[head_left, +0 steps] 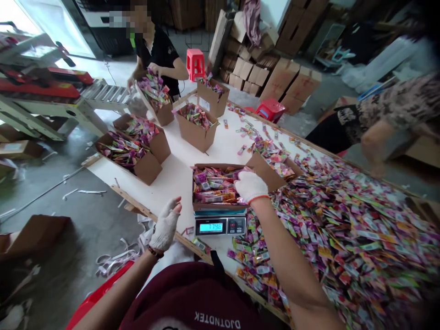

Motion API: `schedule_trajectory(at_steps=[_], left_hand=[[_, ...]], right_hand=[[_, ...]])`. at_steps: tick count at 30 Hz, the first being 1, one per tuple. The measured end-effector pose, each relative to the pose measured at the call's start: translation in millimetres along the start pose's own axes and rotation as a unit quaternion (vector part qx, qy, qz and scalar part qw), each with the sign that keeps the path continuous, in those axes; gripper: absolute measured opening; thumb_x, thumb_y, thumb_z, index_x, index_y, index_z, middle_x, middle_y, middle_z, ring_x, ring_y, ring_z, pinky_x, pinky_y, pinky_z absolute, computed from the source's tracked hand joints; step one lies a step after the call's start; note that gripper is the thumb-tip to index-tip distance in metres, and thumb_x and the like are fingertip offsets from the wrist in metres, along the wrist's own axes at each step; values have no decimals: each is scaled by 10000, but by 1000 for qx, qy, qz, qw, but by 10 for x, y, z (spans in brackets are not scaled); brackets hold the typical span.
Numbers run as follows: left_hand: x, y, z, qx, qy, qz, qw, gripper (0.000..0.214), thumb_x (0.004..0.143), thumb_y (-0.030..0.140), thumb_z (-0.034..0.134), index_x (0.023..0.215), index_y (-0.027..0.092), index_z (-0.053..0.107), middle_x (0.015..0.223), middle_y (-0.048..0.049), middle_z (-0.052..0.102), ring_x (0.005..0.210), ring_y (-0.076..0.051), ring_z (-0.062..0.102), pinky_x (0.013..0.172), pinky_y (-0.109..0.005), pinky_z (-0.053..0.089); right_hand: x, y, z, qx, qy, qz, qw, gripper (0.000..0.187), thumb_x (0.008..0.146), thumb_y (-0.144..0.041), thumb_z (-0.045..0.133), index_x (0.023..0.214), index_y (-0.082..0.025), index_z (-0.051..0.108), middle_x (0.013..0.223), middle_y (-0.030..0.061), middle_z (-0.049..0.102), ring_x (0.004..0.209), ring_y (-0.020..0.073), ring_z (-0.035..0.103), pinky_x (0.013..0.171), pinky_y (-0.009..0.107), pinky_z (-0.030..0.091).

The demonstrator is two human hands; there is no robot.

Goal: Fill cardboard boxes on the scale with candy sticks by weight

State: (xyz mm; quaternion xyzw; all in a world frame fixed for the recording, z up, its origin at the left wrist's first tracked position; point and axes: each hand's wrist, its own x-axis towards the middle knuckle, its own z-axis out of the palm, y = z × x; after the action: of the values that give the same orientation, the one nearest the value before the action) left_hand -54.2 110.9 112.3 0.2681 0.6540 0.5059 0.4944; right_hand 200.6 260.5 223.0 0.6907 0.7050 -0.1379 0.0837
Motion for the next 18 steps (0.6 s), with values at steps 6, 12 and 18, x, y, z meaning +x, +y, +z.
schedule_trajectory(at_steps=[6, 12, 18], left_hand=[[67, 600, 495, -42, -15, 44, 998, 475, 796, 195, 828, 1258, 190, 717, 1326, -107, 686, 1227, -303, 635, 1055, -358, 505], [133, 412, 602, -26, -91, 57, 994, 549, 845, 289, 797, 1353, 175, 626, 1299, -95, 703, 1232, -300, 636, 1033, -341, 518], [52, 427, 528, -62, -89, -49, 993, 636, 773, 374, 861, 1359, 233, 657, 1395, -121, 693, 1340, -364, 597, 1038, -392, 541]], right_hand=[[-141, 332, 27, 262, 61, -44, 962, 225, 891, -386, 563, 833, -218, 701, 720, 27, 691, 703, 181, 624, 656, 281, 458], [-535, 875, -171, 452, 38, 53, 890, 313, 910, -548, 534, 1002, -260, 615, 731, 2, 684, 553, 178, 582, 501, 278, 410], [-793, 1616, -238, 88, 68, 180, 977, 313, 831, -474, 590, 1055, -274, 677, 974, 140, 770, 843, 323, 717, 705, 396, 492]])
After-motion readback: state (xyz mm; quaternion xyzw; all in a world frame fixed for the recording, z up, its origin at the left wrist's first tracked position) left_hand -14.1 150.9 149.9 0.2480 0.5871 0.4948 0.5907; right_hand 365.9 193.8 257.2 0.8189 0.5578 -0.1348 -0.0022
